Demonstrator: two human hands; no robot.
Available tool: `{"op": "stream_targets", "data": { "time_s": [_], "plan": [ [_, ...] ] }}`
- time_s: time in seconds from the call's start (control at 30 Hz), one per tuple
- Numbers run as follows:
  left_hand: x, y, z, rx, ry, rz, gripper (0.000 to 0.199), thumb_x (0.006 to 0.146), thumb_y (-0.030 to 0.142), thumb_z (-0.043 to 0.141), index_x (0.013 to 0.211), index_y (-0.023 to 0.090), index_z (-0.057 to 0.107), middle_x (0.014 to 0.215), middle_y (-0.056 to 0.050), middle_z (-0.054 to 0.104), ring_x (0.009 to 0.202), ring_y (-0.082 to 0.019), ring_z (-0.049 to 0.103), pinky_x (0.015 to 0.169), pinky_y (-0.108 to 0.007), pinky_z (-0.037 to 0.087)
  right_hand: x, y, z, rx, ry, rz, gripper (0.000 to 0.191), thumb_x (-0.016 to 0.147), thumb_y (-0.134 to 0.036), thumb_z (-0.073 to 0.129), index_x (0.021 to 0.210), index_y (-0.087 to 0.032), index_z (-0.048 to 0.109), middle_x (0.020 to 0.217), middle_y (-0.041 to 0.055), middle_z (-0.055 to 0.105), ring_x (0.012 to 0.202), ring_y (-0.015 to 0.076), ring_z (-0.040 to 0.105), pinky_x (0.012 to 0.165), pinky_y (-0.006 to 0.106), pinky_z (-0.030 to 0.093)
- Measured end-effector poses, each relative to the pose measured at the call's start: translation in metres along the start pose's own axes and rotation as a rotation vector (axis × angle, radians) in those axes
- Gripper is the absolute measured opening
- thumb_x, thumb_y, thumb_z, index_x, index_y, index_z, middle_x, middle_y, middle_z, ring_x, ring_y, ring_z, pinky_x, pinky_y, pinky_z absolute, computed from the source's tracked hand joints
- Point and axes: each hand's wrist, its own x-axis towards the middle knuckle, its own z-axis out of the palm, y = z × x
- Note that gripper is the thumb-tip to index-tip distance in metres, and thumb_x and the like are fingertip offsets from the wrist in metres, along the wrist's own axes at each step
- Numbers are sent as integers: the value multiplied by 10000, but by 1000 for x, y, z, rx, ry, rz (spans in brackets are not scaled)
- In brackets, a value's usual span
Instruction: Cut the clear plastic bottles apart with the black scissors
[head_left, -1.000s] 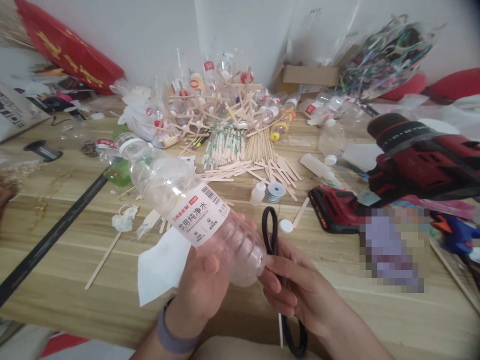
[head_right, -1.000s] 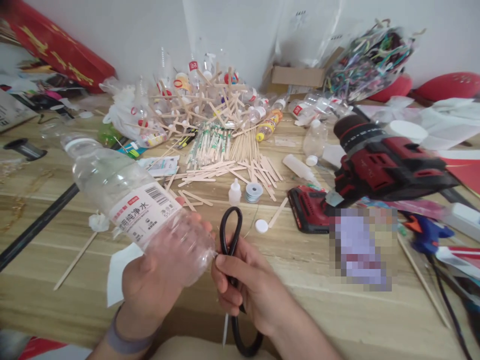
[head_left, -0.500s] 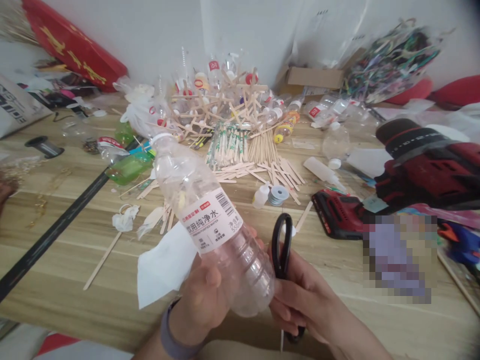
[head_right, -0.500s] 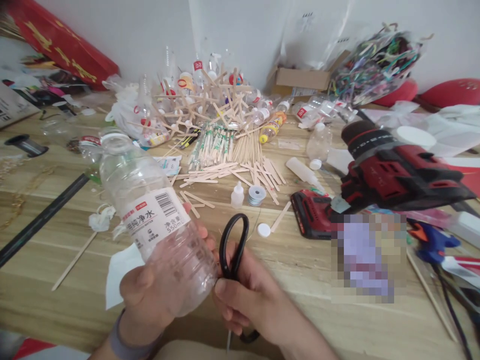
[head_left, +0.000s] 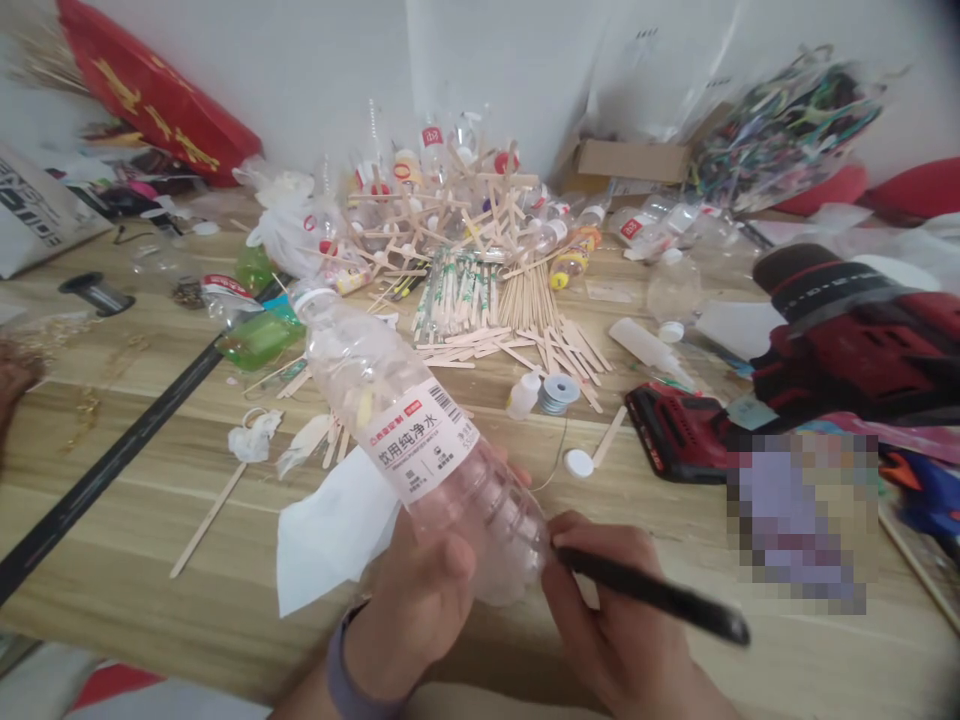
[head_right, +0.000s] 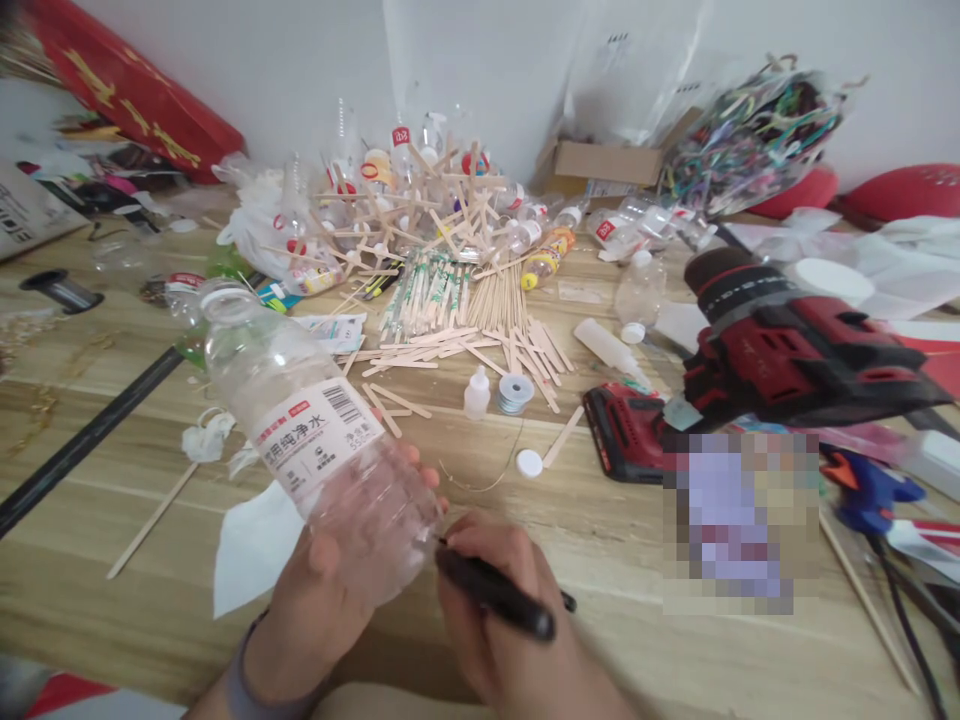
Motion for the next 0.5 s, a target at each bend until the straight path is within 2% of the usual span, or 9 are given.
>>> {"op": "stream_targets", "data": {
  "time_s": [0.07,0.13,0.2,0.3,0.5],
  "plan": [
    [2,1,1,1,-39,7,411,739,395,857,1128,309,756,1115,-3,760,1039,-199,701,942,-285,544,-1,-6,1,140,35,260,101,958,-213,609,976,-225,510,731,-5,580,572,139,554,510,232,451],
    [3,2,2,-13,-57,23,384,735,372,853,1101,313,754,1157,3,738,1046,-199,691,938,-285,540,2,-15,0,413,21,591,286,957,-429,661,892,-220,477,628,-49,491,486,97,437,450,204,375],
    [4,3,3,-20,-48,36,378,726,365,852,1086,327,744,1173,16,719,1048,-200,683,943,-292,536,8,-22,-1,694,-41,827,454,884,-583,715,861,-223,438,577,-85,434,455,64,355,435,175,321],
    [3,2,1,-21,-47,36,401,731,374,834,1112,338,715,1127,2,713,1028,-226,683,924,-340,556,17,-25,-5,978,-160,966,525,794,-582,808,890,-219,442,559,-101,443,441,37,304,429,145,302],
    [4,-3,-6,-17,-67,60,520,682,387,863,1156,381,650,1133,2,676,1021,-242,667,882,-373,577,22,-11,-7,1353,-312,1015,365,827,-356,788,1003,-221,498,529,-119,469,359,9,167,356,106,269]
  ]
}}
